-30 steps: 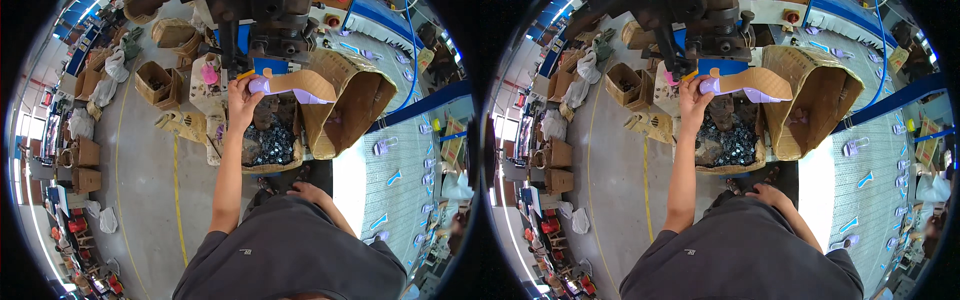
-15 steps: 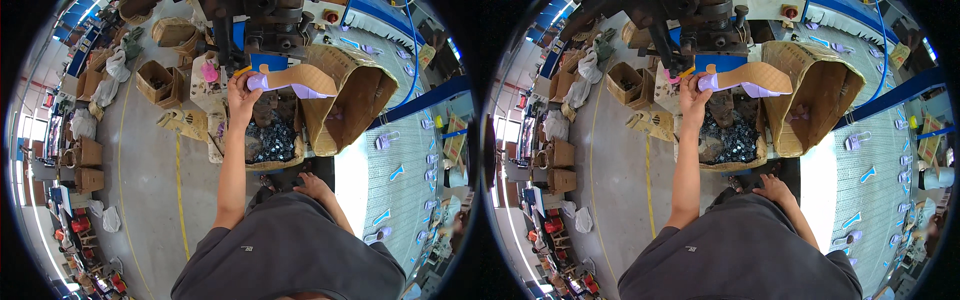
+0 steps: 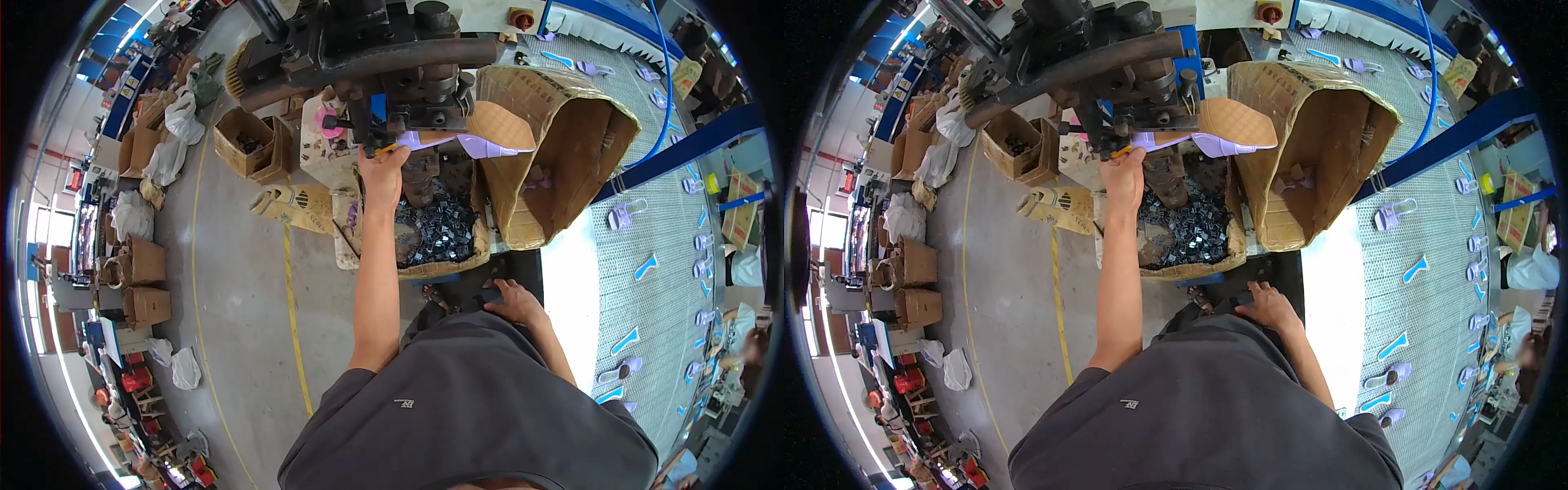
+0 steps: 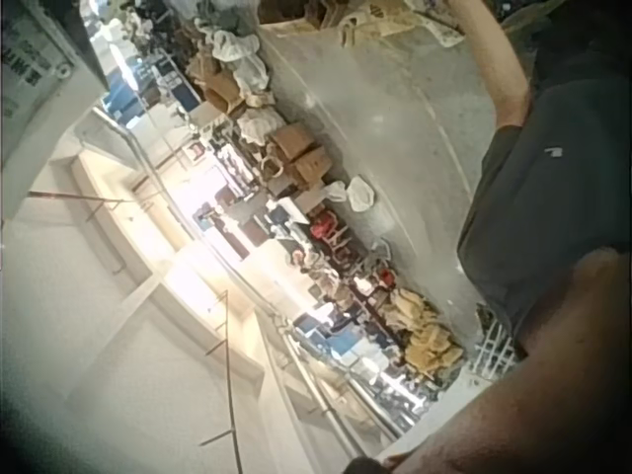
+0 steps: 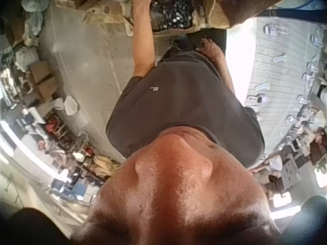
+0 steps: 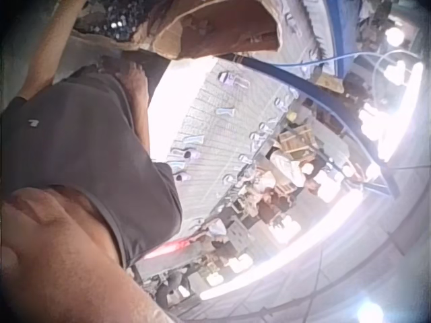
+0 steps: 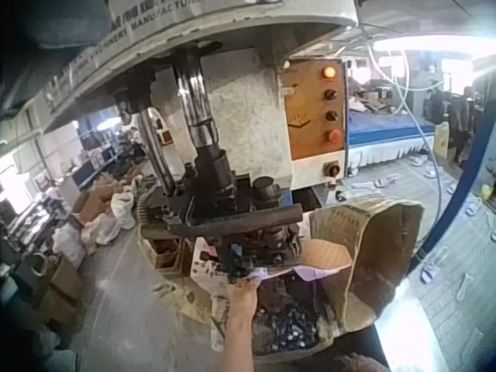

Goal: The person assembles purple slipper sandals by attaching a beige sole to a purple upper using a manual press machine. They pick up the components, place them into the press, operate the lever to bond them, and then place the finished slipper onto a perforated metal conveyor belt.

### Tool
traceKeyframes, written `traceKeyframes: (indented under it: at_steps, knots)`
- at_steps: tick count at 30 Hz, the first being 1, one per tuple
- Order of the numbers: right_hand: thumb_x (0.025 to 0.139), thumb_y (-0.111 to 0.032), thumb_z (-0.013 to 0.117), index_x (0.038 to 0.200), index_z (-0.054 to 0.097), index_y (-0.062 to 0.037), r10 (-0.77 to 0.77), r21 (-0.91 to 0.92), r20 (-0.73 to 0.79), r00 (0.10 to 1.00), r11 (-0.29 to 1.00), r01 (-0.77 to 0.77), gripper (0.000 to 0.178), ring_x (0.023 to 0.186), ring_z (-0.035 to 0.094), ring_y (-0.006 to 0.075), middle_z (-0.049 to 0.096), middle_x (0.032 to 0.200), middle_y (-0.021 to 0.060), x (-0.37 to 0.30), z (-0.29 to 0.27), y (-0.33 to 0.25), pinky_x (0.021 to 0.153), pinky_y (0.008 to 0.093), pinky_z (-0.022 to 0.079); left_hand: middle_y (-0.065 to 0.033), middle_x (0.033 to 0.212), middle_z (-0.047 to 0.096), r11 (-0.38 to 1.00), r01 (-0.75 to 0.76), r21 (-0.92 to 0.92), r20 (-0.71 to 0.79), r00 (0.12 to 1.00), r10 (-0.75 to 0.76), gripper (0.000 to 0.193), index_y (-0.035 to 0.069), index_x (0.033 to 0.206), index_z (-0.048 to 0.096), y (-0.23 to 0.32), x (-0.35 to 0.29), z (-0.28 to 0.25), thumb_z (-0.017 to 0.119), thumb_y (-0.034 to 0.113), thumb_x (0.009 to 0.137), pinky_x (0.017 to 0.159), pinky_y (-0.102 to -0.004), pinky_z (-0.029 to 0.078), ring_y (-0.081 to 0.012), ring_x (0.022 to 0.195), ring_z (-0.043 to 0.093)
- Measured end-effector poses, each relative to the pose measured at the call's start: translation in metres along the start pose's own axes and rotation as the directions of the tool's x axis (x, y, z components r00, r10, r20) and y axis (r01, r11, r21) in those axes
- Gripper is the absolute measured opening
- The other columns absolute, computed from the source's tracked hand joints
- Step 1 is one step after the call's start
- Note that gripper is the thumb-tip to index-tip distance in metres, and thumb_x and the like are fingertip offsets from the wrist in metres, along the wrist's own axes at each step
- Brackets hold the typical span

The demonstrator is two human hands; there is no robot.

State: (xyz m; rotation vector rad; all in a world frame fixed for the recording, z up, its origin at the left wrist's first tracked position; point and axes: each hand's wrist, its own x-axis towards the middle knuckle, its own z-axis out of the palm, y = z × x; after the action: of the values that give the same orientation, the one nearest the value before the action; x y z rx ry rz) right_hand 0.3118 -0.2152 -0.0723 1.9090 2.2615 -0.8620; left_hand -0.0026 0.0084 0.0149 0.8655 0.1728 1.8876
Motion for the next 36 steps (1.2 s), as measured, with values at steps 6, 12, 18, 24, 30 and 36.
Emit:
traceKeyframes:
  at_steps: [6,12,18,24,30,36]
  knots:
    - [0.086,-0.049,0.073,0.14,0.05,-0.0016,-0.006,-0.011,-0.032,0.999,1.0,0.006,0.075,0.121,0.059,0.044,0.059,0.13,0.029,0.0,0.005,0.014,0.101,0.0486,0.05,-0.0042,0.12,0.064,1.0,0.001,0.002,-0.007,1.0,-0.001,0.076,0.007,0.14,0.047,-0.003,-0.001,-0.003,0.079,-0.014,0.074,0.102,-0.0347,0.049,-0.0173,0.111,0.063]
    - [0.087,-0.048,0.073,0.14,0.051,-0.0017,-0.002,-0.031,-0.061,0.998,1.0,0.0,0.074,0.12,0.06,0.044,0.06,0.129,0.0279,0.002,-0.001,0.011,0.101,0.0487,0.05,-0.0037,0.12,0.064,1.0,0.016,0.006,0.006,1.0,-0.016,0.076,0.008,0.139,0.047,0.001,0.009,0.001,0.079,-0.015,0.074,0.101,-0.0342,0.05,-0.017,0.11,0.063]
    - [0.09,-0.044,0.073,0.138,0.054,0.0004,-0.084,0.248,-0.032,0.996,0.965,0.089,0.067,0.117,0.064,0.0349,0.064,0.126,0.021,0.001,-0.002,0.012,0.099,0.0426,0.052,-0.0026,0.12,0.063,1.0,0.001,-0.006,0.002,1.0,-0.001,0.075,0.009,0.138,0.048,0.0,0.001,0.003,0.078,-0.016,0.073,0.099,-0.0333,0.05,-0.0163,0.11,0.062]
    - [0.098,-0.034,0.068,0.144,0.046,-0.0009,-0.091,0.923,-0.374,0.923,0.059,0.38,0.061,0.119,0.064,0.026,0.061,0.133,0.0165,0.044,-0.12,-0.085,0.1,0.0401,0.052,-0.0015,0.116,0.065,1.0,-0.024,0.012,-0.019,1.0,0.024,0.07,0.009,0.132,0.054,0.004,-0.004,0.001,0.075,-0.019,0.071,0.093,-0.0324,0.052,-0.0143,0.102,0.063]
    - [0.103,-0.043,0.055,0.134,0.047,0.0041,-0.032,0.904,-0.311,0.95,-0.318,0.286,0.057,0.121,0.062,0.0387,0.058,0.132,0.0237,0.086,-0.2,-0.119,0.101,0.0496,0.054,-0.0046,0.112,0.068,0.896,-0.044,0.442,0.012,0.999,0.043,0.045,0.003,0.126,0.057,0.022,-0.036,-0.011,0.072,-0.007,0.085,0.09,-0.0312,0.053,-0.0138,0.1,0.065]
    - [0.105,-0.033,0.054,0.131,0.048,0.0059,-0.033,0.886,-0.379,0.925,-0.299,0.353,0.048,0.116,0.064,0.0407,0.06,0.126,0.0246,0.083,-0.189,-0.131,0.101,0.0509,0.055,-0.0171,0.106,0.07,-0.05,0.097,0.994,-0.104,0.98,-0.169,0.033,0.001,0.118,0.064,-0.018,-0.168,-0.175,0.072,0.009,0.087,0.087,-0.0377,0.054,-0.0296,0.092,0.07]
